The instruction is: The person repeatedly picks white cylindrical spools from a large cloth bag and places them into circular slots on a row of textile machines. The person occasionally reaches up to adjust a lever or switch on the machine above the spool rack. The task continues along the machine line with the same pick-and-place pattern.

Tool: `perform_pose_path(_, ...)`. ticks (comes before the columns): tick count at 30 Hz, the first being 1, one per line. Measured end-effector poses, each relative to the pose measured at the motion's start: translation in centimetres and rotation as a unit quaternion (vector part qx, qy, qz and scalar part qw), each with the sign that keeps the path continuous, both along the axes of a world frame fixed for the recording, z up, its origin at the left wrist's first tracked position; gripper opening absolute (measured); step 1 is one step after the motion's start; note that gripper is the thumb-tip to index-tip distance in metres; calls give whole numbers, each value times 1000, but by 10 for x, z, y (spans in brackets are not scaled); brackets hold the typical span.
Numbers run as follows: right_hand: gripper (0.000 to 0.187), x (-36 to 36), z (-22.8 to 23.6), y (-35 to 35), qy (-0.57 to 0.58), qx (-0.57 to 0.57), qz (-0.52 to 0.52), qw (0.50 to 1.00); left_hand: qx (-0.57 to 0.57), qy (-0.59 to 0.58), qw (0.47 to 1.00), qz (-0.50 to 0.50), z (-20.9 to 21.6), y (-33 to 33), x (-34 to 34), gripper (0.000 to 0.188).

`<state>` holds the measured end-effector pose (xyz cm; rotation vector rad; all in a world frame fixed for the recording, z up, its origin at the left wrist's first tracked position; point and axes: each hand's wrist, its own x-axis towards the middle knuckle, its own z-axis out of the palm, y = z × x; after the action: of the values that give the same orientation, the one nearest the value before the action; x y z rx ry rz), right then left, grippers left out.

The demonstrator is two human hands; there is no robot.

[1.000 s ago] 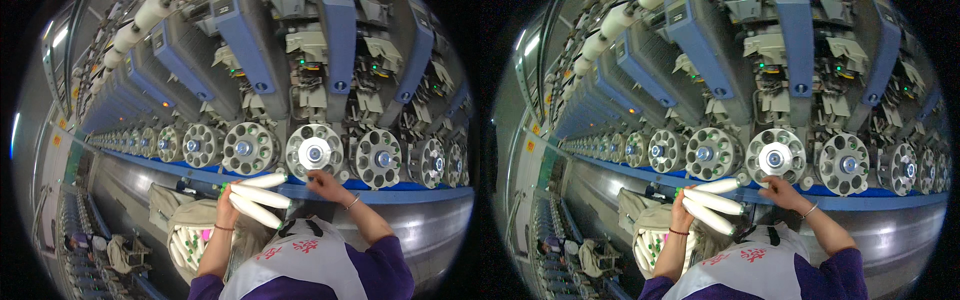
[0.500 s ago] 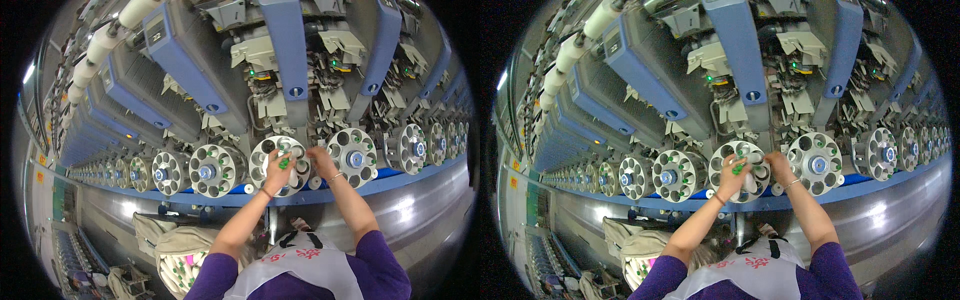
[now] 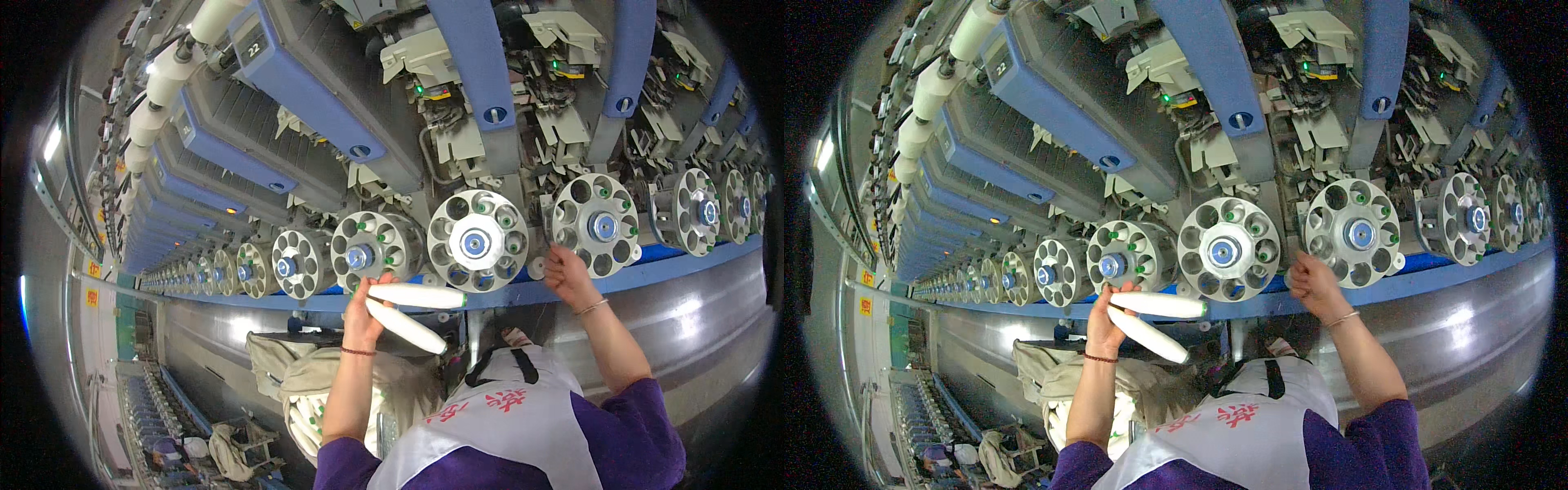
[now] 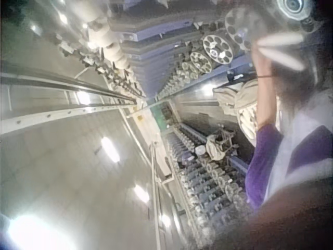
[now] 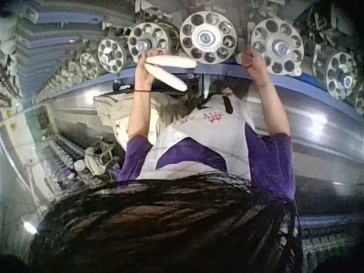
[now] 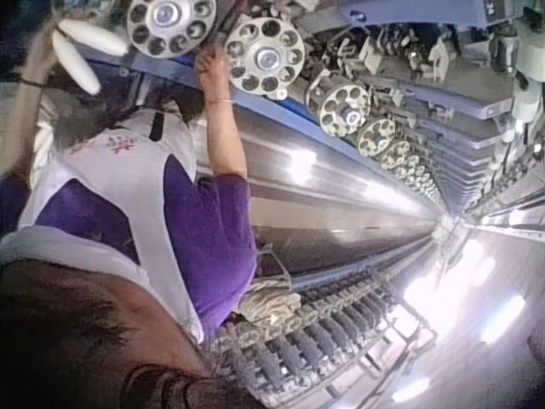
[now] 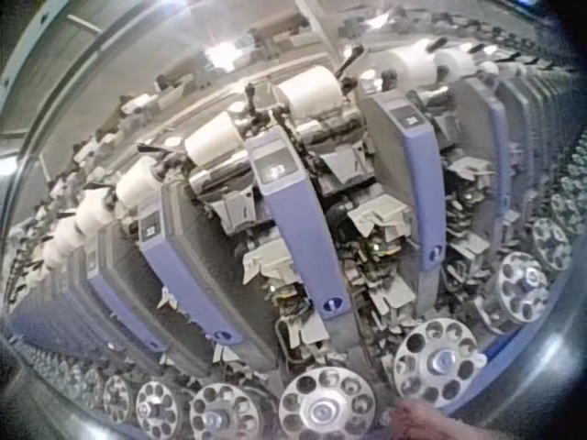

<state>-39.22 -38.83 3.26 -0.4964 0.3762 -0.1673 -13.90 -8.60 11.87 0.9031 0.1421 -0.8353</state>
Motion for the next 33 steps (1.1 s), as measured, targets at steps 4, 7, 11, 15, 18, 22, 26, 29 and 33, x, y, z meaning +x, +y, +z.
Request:
perform_pose_path(4,30,42,7,49,-77,-218,112,966,-66,44,997,22,-8,-2,-18,24)
perform_pose_path(7,49,50,20,92,-52,54,242,967,-73,54,996,24,-11,-9,-26,25)
perform_pose_path(11,50,51,-3,103,-42,101,146,983,-23,-24,999,23,-30,-32,-47,29)
perform_pose_path(15,45,75,-59,89,102,231,29,967,179,-351,919,9,-76,-95,-98,22)
perform_pose_path(18,46,73,-76,70,124,273,-21,954,314,-583,740,-117,-81,-119,-120,28)
perform_pose_path(22,46,41,-33,31,40,340,77,937,220,-233,941,-107,-40,-93,-85,33)
perform_pose_path(26,41,49,27,44,19,-174,-72,982,28,-60,997,-33,-7,-59,-39,32)
perform_pose_path(29,44,48,41,84,-84,-517,161,837,-28,30,998,-48,1,-47,-24,29)
perform_pose_path(33,39,18,27,73,168,-318,308,881,-97,38,994,-23,11,-26,-15,31)
